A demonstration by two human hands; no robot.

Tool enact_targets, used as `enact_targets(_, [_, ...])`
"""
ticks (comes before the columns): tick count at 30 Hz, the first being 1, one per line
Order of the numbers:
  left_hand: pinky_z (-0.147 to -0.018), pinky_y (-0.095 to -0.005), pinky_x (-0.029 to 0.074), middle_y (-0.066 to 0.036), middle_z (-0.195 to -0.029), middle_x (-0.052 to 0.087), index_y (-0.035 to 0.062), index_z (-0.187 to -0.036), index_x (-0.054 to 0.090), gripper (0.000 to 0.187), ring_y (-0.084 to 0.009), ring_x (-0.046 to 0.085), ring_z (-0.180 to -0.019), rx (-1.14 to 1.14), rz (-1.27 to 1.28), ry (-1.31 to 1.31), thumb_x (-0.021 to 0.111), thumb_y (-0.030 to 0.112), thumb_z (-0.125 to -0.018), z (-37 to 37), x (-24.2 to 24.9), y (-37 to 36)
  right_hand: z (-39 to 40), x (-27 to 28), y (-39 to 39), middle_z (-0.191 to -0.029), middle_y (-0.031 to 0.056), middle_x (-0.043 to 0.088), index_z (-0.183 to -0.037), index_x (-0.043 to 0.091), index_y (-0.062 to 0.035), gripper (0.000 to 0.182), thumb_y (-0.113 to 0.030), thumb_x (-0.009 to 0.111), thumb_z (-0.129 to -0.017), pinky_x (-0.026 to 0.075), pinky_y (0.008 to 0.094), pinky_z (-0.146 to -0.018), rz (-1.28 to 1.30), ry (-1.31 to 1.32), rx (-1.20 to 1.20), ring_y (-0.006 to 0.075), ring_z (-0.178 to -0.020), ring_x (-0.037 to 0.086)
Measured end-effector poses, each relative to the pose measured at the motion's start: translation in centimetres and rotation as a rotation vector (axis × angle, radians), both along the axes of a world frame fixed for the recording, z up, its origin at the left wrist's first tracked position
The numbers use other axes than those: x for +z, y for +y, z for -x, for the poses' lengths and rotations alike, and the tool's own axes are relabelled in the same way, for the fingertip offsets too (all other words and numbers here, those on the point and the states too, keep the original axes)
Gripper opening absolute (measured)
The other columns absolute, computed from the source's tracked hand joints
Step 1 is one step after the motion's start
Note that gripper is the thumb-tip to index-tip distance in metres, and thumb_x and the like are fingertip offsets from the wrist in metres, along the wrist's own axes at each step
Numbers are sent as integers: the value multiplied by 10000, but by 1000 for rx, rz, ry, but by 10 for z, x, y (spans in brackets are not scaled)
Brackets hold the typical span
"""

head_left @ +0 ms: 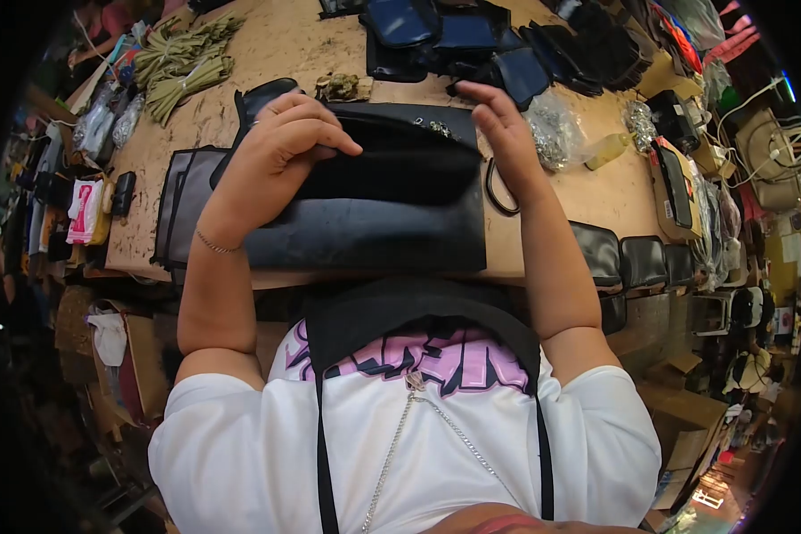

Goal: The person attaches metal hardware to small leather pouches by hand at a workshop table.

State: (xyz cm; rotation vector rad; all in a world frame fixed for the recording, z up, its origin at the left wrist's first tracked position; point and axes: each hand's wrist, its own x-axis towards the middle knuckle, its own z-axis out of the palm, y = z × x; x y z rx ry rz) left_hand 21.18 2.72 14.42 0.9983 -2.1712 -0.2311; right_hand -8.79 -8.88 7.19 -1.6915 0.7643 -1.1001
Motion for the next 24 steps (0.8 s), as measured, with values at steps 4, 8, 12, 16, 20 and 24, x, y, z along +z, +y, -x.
enact_targets(4, [-847,-353,476,-44,-947,636,79,-924,712,252,-254,584,-984,-176,29,67,676,-89,-739,21,-18,-14,-14,29,42,-1041,47,623,-1431,487,-82,532,-144,645,-927,476,284,-905,-144,430,568,119,-1005,596])
enact_targets(8, [-829,-356,483,-56,-932,619,55,-941,700,215,-268,584,-953,102,-142,90,781,96,-747,26,-45,-20,-17,-10,67,-963,15,577,-1487,390,-64,600,-1,553,-913,459,214,-740,-396,230,649,65,-854,547])
enact_targets(12, [-802,-281,485,-49,-1001,603,37,-992,690,260,-182,607,-965,219,-337,63,800,124,-774,11,-71,-22,-21,-19,94,-917,17,554,-1466,414,-72,600,-134,648,-916,441,248,-757,-414,224,496,95,-831,525])
enact_targets(16, [-790,-257,490,-34,-1012,602,26,-1008,683,189,-145,614,-963,250,-468,93,740,69,-833,-2,-81,-20,-17,-25,104,-900,35,552,-1457,427,-84,677,-265,738,-884,442,267,-751,-247,336,453,119,-813,529])
enact_targets(20, [-796,-239,487,-21,-958,639,15,-1021,675,139,-114,614,-890,196,-561,277,679,20,-883,-11,-91,-23,-16,-26,103,-873,43,554,-1456,437,-123,671,-183,716,-848,444,275,-715,-219,381,454,130,-780,537])
enact_targets(24, [-799,-219,477,3,-912,661,9,-1007,675,92,-80,600,-827,158,-636,371,662,20,-916,-23,-80,-32,-12,-18,98,-820,42,554,-1436,450,-124,631,-112,640,-835,448,284,-698,-252,346,364,135,-749,541])
